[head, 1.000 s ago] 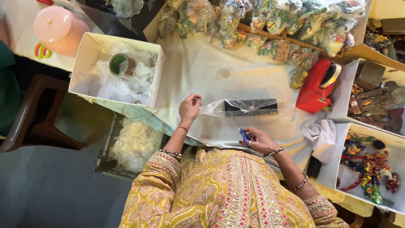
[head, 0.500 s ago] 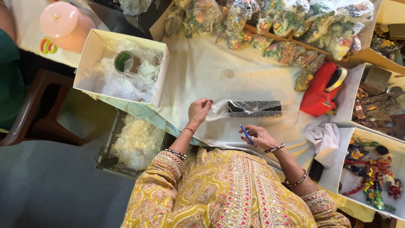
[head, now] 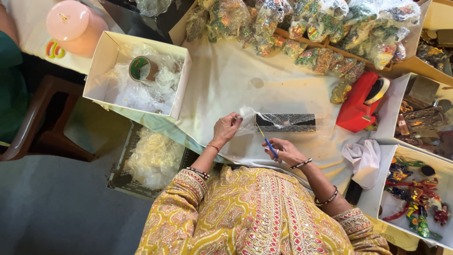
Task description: The person wraps a small rectangular box in bubble wrap on a table. They use scissors to cut the bubble wrap and then secure the wrapped box with clear tape. The person handles the box and wrapping materials directly with their hands.
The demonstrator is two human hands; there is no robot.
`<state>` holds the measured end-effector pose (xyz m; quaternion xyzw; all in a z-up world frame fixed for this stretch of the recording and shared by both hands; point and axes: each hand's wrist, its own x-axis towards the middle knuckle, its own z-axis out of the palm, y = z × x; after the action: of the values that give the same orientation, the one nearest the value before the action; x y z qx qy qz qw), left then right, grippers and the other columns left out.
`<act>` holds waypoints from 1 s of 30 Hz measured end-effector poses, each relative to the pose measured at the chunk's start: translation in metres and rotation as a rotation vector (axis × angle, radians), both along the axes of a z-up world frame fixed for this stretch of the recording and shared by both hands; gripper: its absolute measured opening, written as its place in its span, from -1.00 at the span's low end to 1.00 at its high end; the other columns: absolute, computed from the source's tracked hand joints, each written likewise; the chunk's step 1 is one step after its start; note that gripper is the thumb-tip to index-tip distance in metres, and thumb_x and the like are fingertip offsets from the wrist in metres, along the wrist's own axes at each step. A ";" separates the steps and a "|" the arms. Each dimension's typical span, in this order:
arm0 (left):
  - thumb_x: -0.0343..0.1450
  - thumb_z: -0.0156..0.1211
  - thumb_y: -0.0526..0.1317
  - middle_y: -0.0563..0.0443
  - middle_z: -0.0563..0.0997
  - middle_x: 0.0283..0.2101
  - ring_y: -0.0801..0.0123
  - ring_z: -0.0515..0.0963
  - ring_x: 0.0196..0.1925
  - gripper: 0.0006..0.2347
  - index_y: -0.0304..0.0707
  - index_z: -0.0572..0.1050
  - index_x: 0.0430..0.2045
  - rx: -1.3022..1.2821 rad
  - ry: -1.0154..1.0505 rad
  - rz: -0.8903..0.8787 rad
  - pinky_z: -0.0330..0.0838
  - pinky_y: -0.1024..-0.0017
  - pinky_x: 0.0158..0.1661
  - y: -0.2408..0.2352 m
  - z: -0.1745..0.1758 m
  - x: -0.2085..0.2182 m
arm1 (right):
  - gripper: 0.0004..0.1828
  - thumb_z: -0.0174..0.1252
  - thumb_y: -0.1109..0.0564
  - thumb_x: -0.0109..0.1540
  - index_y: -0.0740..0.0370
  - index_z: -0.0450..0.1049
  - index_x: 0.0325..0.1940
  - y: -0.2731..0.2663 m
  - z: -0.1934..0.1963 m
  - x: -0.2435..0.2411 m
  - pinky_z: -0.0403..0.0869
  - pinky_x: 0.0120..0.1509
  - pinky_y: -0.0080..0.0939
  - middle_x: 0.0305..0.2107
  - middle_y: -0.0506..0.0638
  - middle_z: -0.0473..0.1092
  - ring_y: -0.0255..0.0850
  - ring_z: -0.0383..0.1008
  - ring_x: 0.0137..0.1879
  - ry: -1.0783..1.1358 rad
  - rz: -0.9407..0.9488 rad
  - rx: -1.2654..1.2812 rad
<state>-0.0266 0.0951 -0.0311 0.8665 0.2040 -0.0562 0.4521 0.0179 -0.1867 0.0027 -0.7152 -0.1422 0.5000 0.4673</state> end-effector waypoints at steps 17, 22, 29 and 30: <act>0.32 0.40 -0.09 0.10 0.67 -0.37 0.53 0.62 -0.35 -0.66 -0.25 0.53 -0.13 -0.490 -0.023 0.113 0.48 0.58 -0.32 0.018 -0.047 0.002 | -0.54 0.19 -0.05 0.23 0.21 0.50 0.15 0.021 -0.008 0.009 0.33 -0.44 -0.32 -0.54 -0.09 0.39 -0.38 0.34 -0.47 -0.032 0.081 -0.042; 0.36 0.31 -0.10 0.12 0.73 -0.42 0.57 0.66 -0.41 -0.76 -0.25 0.66 -0.24 -0.349 -0.011 0.113 0.48 0.58 -0.34 0.029 -0.077 -0.003 | -0.53 0.16 -0.05 0.23 0.21 0.50 0.16 0.015 -0.016 0.002 0.34 -0.43 -0.33 -0.53 -0.12 0.38 -0.38 0.32 -0.47 0.030 0.095 -0.019; 0.37 0.34 -0.05 0.04 0.71 -0.34 0.49 0.66 -0.43 -0.67 -0.24 0.54 -0.09 -0.334 0.219 0.196 0.51 0.54 -0.36 0.032 -0.010 -0.024 | -0.54 0.20 -0.03 0.25 0.25 0.49 0.16 -0.005 -0.030 -0.010 0.31 -0.42 -0.34 -0.52 -0.14 0.35 -0.40 0.30 -0.46 0.123 0.051 0.045; 0.33 0.41 -0.07 0.03 0.70 -0.31 0.47 0.66 -0.43 -0.60 -0.25 0.48 -0.03 -0.356 0.305 0.152 0.53 0.53 -0.35 0.030 -0.004 -0.028 | -0.55 0.20 -0.03 0.26 0.24 0.49 0.16 -0.008 -0.030 -0.012 0.31 -0.43 -0.34 -0.52 -0.16 0.35 -0.41 0.30 -0.46 0.126 0.053 0.052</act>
<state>-0.0548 0.1253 -0.0351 0.7368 0.3215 -0.1872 0.5646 0.0063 -0.1949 -0.0278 -0.6660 -0.1445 0.5522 0.4803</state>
